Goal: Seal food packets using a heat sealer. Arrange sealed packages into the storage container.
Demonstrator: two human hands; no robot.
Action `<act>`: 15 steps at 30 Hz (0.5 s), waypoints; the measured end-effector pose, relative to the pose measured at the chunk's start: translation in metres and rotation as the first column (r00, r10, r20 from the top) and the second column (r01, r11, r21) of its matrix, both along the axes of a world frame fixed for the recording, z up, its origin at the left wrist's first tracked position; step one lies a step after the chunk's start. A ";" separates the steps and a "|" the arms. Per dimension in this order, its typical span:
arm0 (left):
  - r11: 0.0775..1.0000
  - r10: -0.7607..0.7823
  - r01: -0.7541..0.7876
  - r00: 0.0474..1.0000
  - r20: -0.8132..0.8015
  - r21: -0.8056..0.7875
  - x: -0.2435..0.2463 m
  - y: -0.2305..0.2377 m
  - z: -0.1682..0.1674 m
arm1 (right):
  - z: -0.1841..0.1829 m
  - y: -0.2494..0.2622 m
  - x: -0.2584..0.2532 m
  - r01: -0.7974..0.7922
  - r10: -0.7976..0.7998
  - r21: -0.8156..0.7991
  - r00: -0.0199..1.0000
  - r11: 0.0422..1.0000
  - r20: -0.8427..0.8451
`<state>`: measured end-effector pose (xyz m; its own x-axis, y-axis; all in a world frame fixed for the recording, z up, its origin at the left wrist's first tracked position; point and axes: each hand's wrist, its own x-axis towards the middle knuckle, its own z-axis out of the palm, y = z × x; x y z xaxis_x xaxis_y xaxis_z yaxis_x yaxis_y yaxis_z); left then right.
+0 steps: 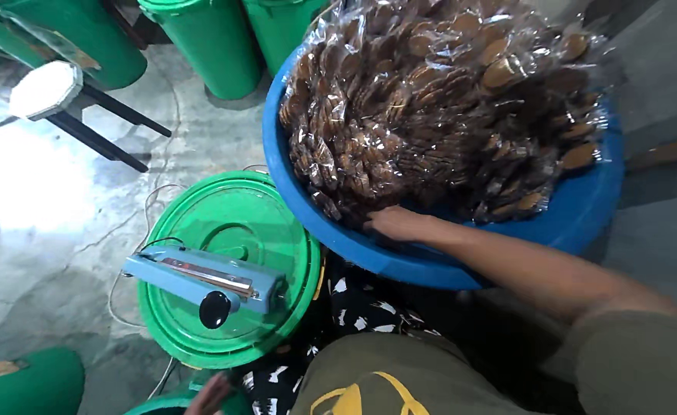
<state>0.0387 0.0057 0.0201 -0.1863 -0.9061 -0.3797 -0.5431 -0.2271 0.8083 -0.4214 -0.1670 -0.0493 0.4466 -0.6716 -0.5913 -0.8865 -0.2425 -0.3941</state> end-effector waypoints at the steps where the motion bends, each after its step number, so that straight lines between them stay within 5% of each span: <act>1: 0.998 -0.053 0.049 0.987 -0.151 -0.031 -0.018 -0.004 -0.001 | 0.021 0.009 0.004 0.044 -0.034 -0.077 0.992 0.996 0.124; 3: 0.997 -0.073 0.077 0.901 -0.428 -0.008 -0.061 -0.013 0.002 | 0.047 0.037 0.018 0.191 -0.021 -0.400 0.920 0.896 0.392; 5: 0.999 -0.019 0.045 0.768 -0.640 0.023 -0.100 -0.025 -0.005 | 0.064 0.058 0.047 0.363 0.091 -0.649 0.827 0.668 0.555; 7: 0.999 0.030 0.015 0.629 -0.777 0.050 -0.126 -0.042 -0.024 | 0.070 0.072 0.083 0.446 0.227 -0.681 0.715 0.581 0.661; 9: 0.990 0.139 -0.058 0.565 -0.813 0.129 -0.138 -0.053 -0.037 | 0.057 0.083 0.120 0.429 0.339 -0.636 0.584 0.641 0.737; 10: 0.978 0.208 -0.126 0.574 -0.792 0.166 -0.140 -0.055 -0.041 | 0.053 0.087 0.133 0.379 0.306 -0.534 0.517 0.756 0.799; 12: 0.934 0.348 -0.288 0.604 -0.717 0.210 -0.135 -0.053 -0.048 | 0.060 0.089 0.146 0.276 -0.119 0.013 0.373 0.961 0.920; 14: 0.883 0.441 -0.438 0.653 -0.615 0.169 -0.127 -0.045 -0.057 | 0.070 0.077 0.157 0.259 -0.649 0.596 0.276 0.760 0.709; 15: 0.866 0.465 -0.484 0.682 -0.565 0.128 -0.123 -0.041 -0.062 | 0.070 0.071 0.164 0.276 -0.777 0.727 0.270 0.628 0.569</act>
